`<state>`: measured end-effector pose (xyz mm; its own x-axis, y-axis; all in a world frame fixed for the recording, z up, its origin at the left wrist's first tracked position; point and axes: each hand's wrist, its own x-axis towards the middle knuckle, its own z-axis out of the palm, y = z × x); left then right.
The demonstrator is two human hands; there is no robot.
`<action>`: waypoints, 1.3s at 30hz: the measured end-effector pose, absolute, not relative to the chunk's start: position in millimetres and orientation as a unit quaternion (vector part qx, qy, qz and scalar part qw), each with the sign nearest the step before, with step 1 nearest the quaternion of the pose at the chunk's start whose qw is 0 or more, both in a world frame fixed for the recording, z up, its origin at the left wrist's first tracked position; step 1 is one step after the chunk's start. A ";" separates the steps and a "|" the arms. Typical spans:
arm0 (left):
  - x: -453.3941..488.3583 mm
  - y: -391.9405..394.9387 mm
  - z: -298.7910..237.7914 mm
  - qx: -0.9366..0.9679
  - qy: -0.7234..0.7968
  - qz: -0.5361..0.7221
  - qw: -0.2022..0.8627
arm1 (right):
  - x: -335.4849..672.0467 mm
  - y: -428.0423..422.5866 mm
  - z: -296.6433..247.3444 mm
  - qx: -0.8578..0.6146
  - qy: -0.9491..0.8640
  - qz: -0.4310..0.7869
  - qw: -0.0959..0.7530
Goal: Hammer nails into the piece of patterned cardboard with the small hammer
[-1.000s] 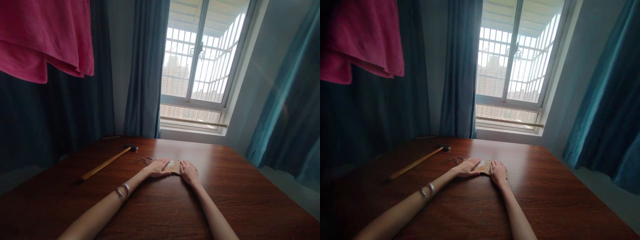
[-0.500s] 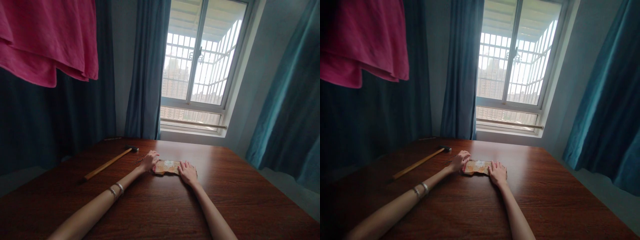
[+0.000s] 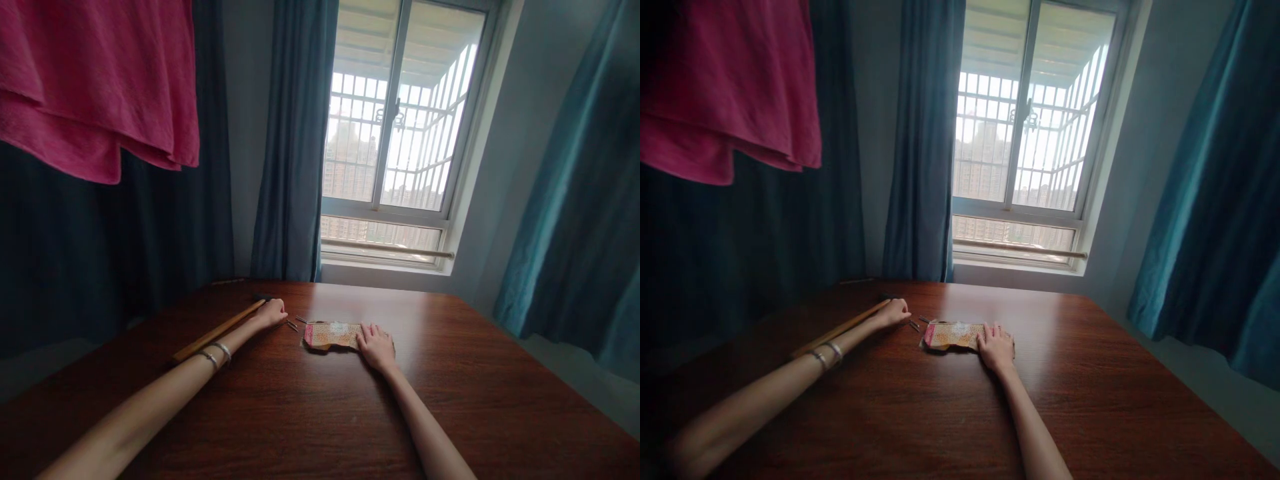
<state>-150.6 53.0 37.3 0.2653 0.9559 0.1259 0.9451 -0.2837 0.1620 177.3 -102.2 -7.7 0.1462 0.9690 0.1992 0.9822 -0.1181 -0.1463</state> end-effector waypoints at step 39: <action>-18.7 12.8 1.8 0.763 0.380 0.368 0.373 | 179.6 -97.1 -12.6 -0.748 -0.646 -0.043 0.144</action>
<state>-18.7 12.8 1.8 0.4418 0.8530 0.2779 0.3051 -0.4341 0.8476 179.6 -97.1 -12.6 0.1611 0.9548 0.2497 0.9793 -0.1234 -0.1602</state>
